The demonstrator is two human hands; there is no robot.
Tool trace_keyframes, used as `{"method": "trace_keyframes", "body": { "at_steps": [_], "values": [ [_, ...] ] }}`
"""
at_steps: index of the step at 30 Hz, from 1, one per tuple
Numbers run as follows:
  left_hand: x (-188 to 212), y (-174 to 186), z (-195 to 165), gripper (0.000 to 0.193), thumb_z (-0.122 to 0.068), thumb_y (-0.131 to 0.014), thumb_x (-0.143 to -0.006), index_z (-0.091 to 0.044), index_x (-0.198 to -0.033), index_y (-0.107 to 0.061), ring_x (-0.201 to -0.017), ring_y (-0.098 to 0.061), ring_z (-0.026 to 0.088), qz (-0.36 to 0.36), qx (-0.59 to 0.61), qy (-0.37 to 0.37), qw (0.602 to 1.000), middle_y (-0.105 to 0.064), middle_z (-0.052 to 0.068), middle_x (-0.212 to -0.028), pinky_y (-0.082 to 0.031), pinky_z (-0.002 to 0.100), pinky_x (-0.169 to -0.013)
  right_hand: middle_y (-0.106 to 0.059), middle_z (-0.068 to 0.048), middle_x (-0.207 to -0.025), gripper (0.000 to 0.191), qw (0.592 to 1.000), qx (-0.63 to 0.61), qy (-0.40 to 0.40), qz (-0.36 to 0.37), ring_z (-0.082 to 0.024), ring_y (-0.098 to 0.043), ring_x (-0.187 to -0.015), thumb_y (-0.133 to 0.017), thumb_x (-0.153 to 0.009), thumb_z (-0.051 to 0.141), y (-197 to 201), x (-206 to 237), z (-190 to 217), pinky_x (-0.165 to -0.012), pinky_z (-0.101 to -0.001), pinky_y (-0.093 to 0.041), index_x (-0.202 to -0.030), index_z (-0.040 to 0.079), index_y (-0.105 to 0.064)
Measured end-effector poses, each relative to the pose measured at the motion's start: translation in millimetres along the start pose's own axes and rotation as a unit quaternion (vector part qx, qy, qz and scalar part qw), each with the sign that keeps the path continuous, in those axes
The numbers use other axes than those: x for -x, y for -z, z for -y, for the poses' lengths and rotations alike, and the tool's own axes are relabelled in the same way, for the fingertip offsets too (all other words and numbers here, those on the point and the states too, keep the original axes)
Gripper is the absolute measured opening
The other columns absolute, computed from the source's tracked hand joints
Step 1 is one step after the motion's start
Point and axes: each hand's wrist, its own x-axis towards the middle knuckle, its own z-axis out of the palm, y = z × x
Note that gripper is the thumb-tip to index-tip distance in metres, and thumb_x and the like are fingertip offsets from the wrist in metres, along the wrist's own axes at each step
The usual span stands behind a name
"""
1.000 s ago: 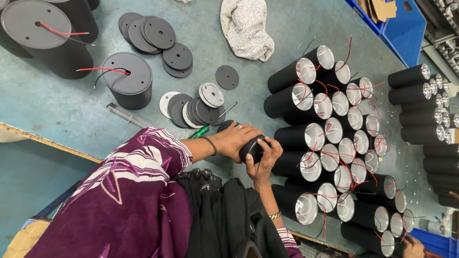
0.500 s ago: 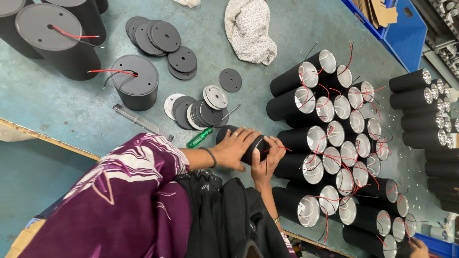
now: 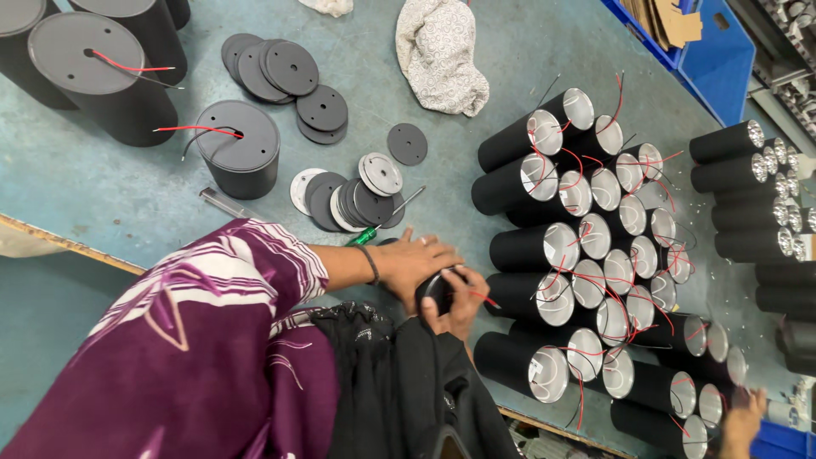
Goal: The person assembles cylindrical electronic components by inserting wires through circular caps, securing them with a screwdriver, and applying adhesive with a syringe. They handle multiple units sequentially, placing finished items aside.
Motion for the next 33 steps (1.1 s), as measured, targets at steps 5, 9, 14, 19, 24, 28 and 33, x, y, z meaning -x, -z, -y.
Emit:
{"method": "trace_keyframes", "body": {
  "at_steps": [5, 9, 14, 19, 24, 28, 33],
  "values": [
    [4, -14, -2, 0.111, -0.038, -0.088, -0.050, -0.015, -0.148, -0.040, -0.130, -0.054, 0.040, -0.078, 0.146, -0.068, 0.984, -0.055, 0.014, -0.138, -0.048, 0.057, -0.103, -0.048, -0.021, -0.137, 0.052, 1.000, -0.016, -0.013, -0.024, -0.034, -0.045, -0.128, -0.065, -0.092, 0.039, -7, 2, -2, -0.111, -0.0478, -0.039, -0.131, 0.006, -0.057],
    [8, -14, -13, 0.109, -0.031, -0.087, -0.051, -0.018, -0.147, -0.039, -0.136, -0.047, 0.040, -0.050, 0.135, 0.009, 0.990, -0.053, 0.010, -0.141, -0.044, 0.066, -0.098, -0.048, -0.021, -0.137, 0.052, 0.999, -0.023, -0.023, -0.030, -0.034, -0.045, -0.128, -0.064, -0.092, 0.039, -5, 5, -8, -0.110, -0.0476, -0.039, -0.131, 0.006, -0.057],
    [9, -11, -27, 0.106, -0.032, -0.090, -0.055, -0.016, -0.145, -0.038, -0.137, -0.042, 0.043, -0.058, 0.111, 0.032, 0.992, -0.049, 0.011, -0.142, -0.036, 0.076, -0.098, -0.049, -0.021, -0.137, 0.052, 0.998, -0.026, -0.036, -0.034, -0.033, -0.045, -0.128, -0.064, -0.092, 0.040, -4, 25, -31, -0.110, -0.0474, -0.039, -0.131, 0.006, -0.057],
    [13, -22, -38, 0.091, -0.029, -0.083, -0.068, -0.012, -0.146, -0.039, -0.134, -0.045, 0.043, -0.124, 0.082, 0.037, 0.988, -0.050, 0.013, -0.143, -0.036, 0.078, -0.096, -0.051, -0.020, -0.138, 0.051, 0.998, -0.015, -0.042, -0.050, -0.033, -0.046, -0.129, -0.063, -0.094, 0.041, -1, 18, -12, -0.112, -0.0477, -0.039, -0.131, 0.006, -0.057],
    [16, -28, -46, 0.088, -0.033, -0.082, -0.069, -0.011, -0.143, -0.040, -0.129, -0.047, 0.043, -0.144, 0.077, 0.041, 0.986, -0.049, 0.013, -0.141, -0.034, 0.081, -0.094, -0.050, -0.021, -0.138, 0.052, 0.995, -0.019, -0.068, -0.075, -0.033, -0.046, -0.128, -0.062, -0.095, 0.042, 5, 16, -3, -0.114, -0.0482, -0.036, -0.131, 0.004, -0.057],
    [20, -29, -52, 0.092, -0.030, -0.082, -0.066, -0.008, -0.145, -0.039, -0.131, -0.044, 0.043, -0.151, 0.066, 0.031, 0.986, -0.049, 0.015, -0.141, -0.033, 0.083, -0.094, -0.051, -0.021, -0.137, 0.050, 0.991, 0.002, -0.079, -0.107, -0.034, -0.046, -0.131, -0.061, -0.097, 0.039, -5, 32, -6, -0.116, -0.0490, -0.033, -0.131, 0.004, -0.056],
    [27, -45, -56, 0.096, -0.030, -0.083, -0.064, -0.009, -0.146, -0.038, -0.134, -0.039, 0.046, -0.180, 0.054, 0.018, 0.982, -0.046, 0.016, -0.142, -0.029, 0.087, -0.094, -0.052, -0.019, -0.137, 0.045, 0.987, 0.026, -0.100, -0.126, -0.034, -0.047, -0.131, -0.058, -0.099, 0.033, 14, -12, 64, -0.117, -0.0471, -0.033, -0.134, 0.004, -0.055]
  ]
}}
